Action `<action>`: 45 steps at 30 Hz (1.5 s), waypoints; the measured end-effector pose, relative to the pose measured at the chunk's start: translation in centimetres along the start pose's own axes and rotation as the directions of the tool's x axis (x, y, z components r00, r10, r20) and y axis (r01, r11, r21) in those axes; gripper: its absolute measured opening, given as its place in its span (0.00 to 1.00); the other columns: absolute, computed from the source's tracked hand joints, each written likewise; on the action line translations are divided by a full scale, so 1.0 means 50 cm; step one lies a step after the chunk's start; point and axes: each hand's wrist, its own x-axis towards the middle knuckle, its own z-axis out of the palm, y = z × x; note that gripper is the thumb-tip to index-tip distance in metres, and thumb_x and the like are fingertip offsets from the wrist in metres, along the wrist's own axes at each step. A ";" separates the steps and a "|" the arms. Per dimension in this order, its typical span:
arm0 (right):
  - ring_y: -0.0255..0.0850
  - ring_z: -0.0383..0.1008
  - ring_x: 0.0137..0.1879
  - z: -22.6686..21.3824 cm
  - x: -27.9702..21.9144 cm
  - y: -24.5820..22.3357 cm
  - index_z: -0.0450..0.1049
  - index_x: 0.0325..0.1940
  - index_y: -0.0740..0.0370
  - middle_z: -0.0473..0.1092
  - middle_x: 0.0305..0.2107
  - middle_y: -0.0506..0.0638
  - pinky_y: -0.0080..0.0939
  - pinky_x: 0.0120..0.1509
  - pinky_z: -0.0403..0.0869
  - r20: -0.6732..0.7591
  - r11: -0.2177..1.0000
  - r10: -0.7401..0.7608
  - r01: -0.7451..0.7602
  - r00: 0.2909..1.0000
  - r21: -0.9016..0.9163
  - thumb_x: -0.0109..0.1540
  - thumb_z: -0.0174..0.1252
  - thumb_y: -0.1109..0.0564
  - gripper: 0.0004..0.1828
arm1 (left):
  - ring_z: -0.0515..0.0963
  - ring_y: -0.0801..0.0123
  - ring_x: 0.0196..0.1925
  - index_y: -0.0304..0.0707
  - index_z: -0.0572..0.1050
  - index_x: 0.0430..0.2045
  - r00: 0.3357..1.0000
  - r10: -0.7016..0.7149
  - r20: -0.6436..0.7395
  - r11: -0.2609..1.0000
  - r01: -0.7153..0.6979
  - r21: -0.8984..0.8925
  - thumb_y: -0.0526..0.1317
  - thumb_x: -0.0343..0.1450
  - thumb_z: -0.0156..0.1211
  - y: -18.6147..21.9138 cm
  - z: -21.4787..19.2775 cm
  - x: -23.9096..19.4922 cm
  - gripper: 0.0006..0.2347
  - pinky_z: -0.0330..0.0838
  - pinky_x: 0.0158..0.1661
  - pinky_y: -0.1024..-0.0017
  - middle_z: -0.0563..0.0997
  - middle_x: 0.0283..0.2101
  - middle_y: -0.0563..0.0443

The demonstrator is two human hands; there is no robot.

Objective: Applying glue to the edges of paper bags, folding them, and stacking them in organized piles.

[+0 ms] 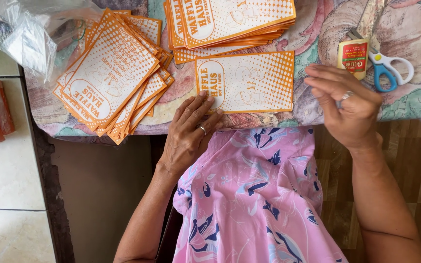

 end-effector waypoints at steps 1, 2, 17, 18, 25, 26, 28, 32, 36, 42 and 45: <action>0.68 0.79 0.58 0.010 -0.004 0.005 0.77 0.51 0.84 0.75 0.50 0.76 0.63 0.70 0.78 -0.002 1.000 0.001 -0.001 1.000 -0.001 0.72 0.57 0.75 0.06 | 0.74 0.39 0.67 0.34 0.76 0.54 1.000 0.002 0.001 1.000 -0.002 0.000 0.33 0.77 0.65 0.003 0.001 0.000 0.12 0.70 0.65 0.46 0.75 0.61 0.34; 0.68 0.77 0.60 0.019 -0.006 0.012 0.77 0.51 0.80 0.75 0.51 0.74 0.65 0.71 0.75 0.042 0.998 -0.033 0.035 0.999 -0.043 0.70 0.60 0.73 0.06 | 0.74 0.39 0.67 0.34 0.76 0.53 1.000 0.004 -0.003 1.000 -0.004 0.006 0.34 0.76 0.66 0.004 0.001 0.001 0.12 0.70 0.66 0.46 0.75 0.61 0.34; 0.60 0.71 0.70 0.029 -0.019 -0.005 0.75 0.60 0.72 0.73 0.59 0.64 0.61 0.77 0.68 0.322 0.950 -0.200 0.263 0.925 -0.166 0.60 0.72 0.54 0.28 | 0.68 0.46 0.75 0.37 0.65 0.66 0.972 -0.228 -0.058 0.969 0.221 -0.112 0.41 0.77 0.66 -0.005 -0.042 -0.006 0.24 0.64 0.73 0.49 0.69 0.70 0.40; 0.61 0.69 0.72 0.030 -0.025 -0.008 0.73 0.62 0.73 0.72 0.61 0.65 0.62 0.79 0.66 0.337 0.950 -0.191 0.260 0.922 -0.174 0.59 0.72 0.49 0.34 | 0.66 0.46 0.77 0.37 0.63 0.68 0.973 -0.230 -0.033 0.970 0.226 -0.093 0.44 0.77 0.66 -0.005 -0.052 -0.006 0.26 0.60 0.75 0.47 0.67 0.72 0.39; 0.60 0.76 0.64 0.039 -0.044 -0.024 0.78 0.53 0.73 0.76 0.53 0.64 0.60 0.71 0.71 0.261 0.930 -0.250 0.306 0.932 -0.203 0.64 0.69 0.59 0.17 | 0.64 0.46 0.77 0.36 0.63 0.67 0.983 -0.148 0.105 0.985 0.157 -0.078 0.45 0.77 0.63 -0.001 -0.029 -0.015 0.25 0.54 0.76 0.45 0.65 0.73 0.39; 0.60 0.77 0.61 0.038 -0.045 -0.024 0.78 0.50 0.73 0.77 0.51 0.64 0.59 0.67 0.74 0.223 0.941 -0.257 0.296 0.940 -0.162 0.64 0.68 0.62 0.14 | 0.65 0.45 0.76 0.36 0.66 0.65 0.989 -0.120 0.088 0.990 0.126 -0.069 0.45 0.77 0.65 0.000 -0.021 -0.014 0.24 0.55 0.75 0.44 0.67 0.71 0.39; 0.60 0.78 0.59 0.035 -0.049 -0.024 0.79 0.47 0.74 0.77 0.48 0.64 0.58 0.62 0.77 0.181 0.950 -0.259 0.285 0.949 -0.131 0.63 0.68 0.65 0.10 | 0.65 0.44 0.76 0.37 0.68 0.64 0.994 -0.082 0.071 0.994 0.086 -0.063 0.45 0.77 0.67 0.000 -0.008 -0.011 0.23 0.56 0.74 0.42 0.68 0.70 0.40; 0.60 0.80 0.53 0.019 -0.053 -0.037 0.79 0.44 0.74 0.77 0.46 0.66 0.56 0.58 0.79 0.043 0.985 -0.171 0.172 0.984 -0.014 0.67 0.57 0.73 0.05 | 0.77 0.46 0.63 0.34 0.77 0.47 0.997 -0.002 -0.081 1.000 0.001 -0.016 0.37 0.76 0.64 0.028 -0.013 0.013 0.09 0.68 0.59 0.51 0.78 0.57 0.42; 0.51 0.79 0.41 -0.008 -0.055 -0.073 0.78 0.47 0.73 0.77 0.38 0.63 0.45 0.47 0.79 0.020 0.995 -0.099 0.099 0.995 -0.022 0.63 0.66 0.78 0.11 | 0.83 0.52 0.39 0.26 0.79 0.41 0.988 -0.015 -0.157 0.993 -0.004 -0.117 0.28 0.74 0.63 0.071 -0.054 0.037 0.04 0.80 0.43 0.62 0.83 0.39 0.41; 0.48 0.76 0.32 -0.036 -0.071 -0.115 0.79 0.44 0.73 0.77 0.30 0.58 0.45 0.39 0.74 -0.019 0.987 -0.144 0.142 0.989 -0.078 0.64 0.69 0.70 0.07 | 0.77 0.50 0.33 0.21 0.73 0.49 0.982 0.155 -0.107 0.972 -0.172 -0.163 0.24 0.77 0.54 0.076 -0.094 0.026 0.07 0.76 0.37 0.60 0.80 0.41 0.36; 0.56 0.80 0.35 -0.054 -0.036 -0.114 0.79 0.43 0.75 0.78 0.34 0.65 0.50 0.39 0.76 -0.099 0.947 -0.283 0.261 0.954 -0.185 0.67 0.64 0.77 0.05 | 0.82 0.45 0.42 0.18 0.73 0.51 0.944 0.308 -0.115 0.951 -0.310 -0.001 0.27 0.80 0.45 0.070 -0.127 0.062 0.10 0.79 0.40 0.58 0.80 0.48 0.32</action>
